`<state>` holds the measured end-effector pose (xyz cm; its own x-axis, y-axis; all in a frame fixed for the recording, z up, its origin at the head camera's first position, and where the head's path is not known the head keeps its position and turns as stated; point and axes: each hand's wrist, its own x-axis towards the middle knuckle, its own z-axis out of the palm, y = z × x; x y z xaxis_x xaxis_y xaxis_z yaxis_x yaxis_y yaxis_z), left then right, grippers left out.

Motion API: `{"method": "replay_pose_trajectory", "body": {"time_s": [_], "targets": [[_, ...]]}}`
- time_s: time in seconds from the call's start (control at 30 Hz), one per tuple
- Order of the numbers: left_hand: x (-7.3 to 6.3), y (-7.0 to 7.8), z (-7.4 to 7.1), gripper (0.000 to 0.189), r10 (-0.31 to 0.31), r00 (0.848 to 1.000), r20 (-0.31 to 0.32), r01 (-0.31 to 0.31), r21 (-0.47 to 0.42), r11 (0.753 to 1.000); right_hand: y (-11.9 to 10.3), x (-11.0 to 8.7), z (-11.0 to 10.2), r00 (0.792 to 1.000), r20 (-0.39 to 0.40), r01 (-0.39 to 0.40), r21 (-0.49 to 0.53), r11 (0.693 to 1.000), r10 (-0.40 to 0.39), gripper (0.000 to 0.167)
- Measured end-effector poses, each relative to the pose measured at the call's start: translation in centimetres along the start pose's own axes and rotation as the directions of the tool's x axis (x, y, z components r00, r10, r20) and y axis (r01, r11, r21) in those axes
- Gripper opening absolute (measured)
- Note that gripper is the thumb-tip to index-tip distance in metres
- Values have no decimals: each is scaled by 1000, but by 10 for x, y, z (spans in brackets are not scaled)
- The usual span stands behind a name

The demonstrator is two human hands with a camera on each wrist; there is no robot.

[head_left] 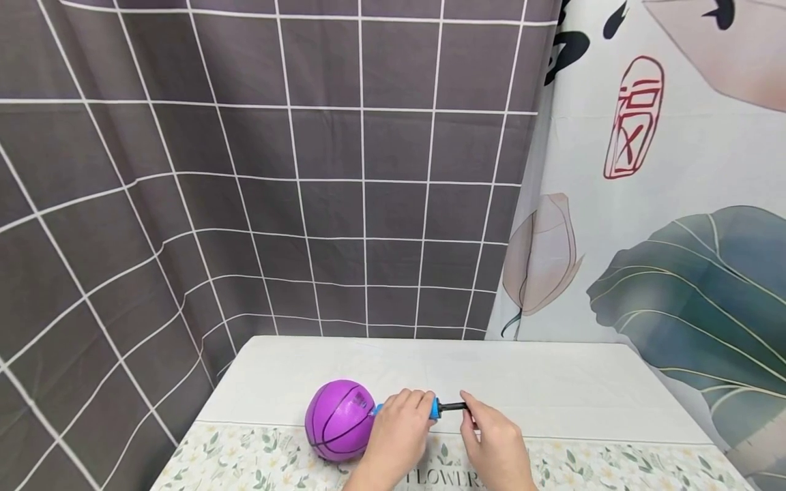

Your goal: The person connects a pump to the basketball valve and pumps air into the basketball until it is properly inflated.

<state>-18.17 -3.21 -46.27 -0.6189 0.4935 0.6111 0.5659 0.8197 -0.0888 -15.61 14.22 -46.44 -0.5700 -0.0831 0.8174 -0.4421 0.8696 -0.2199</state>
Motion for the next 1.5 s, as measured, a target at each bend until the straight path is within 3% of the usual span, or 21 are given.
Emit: {"method": "replay_pose_trajectory", "body": {"time_s": [0.33,0.73,0.9,1.17,1.5], "targets": [[-3,-4,1,40,28,1000,3,-28,-35,999,-3,0,-1,998,54,-23,38,999,21,37],[-2,-13,-3,42,-37,999,37,40,-72,997,36,4,-22,1000,-5,-10,-23,1000,10,37],[-2,-16,-5,41,-48,998,29,50,-84,995,41,6,-32,998,17,-66,-51,997,67,38],[-1,-10,-3,43,1,998,-59,-3,-25,1000,33,6,-25,998,-10,-66,-37,997,65,39],[0,3,2,44,20,999,-44,-20,3,1000,3,0,-2,999,-32,0,-31,1000,-1,38]]}}
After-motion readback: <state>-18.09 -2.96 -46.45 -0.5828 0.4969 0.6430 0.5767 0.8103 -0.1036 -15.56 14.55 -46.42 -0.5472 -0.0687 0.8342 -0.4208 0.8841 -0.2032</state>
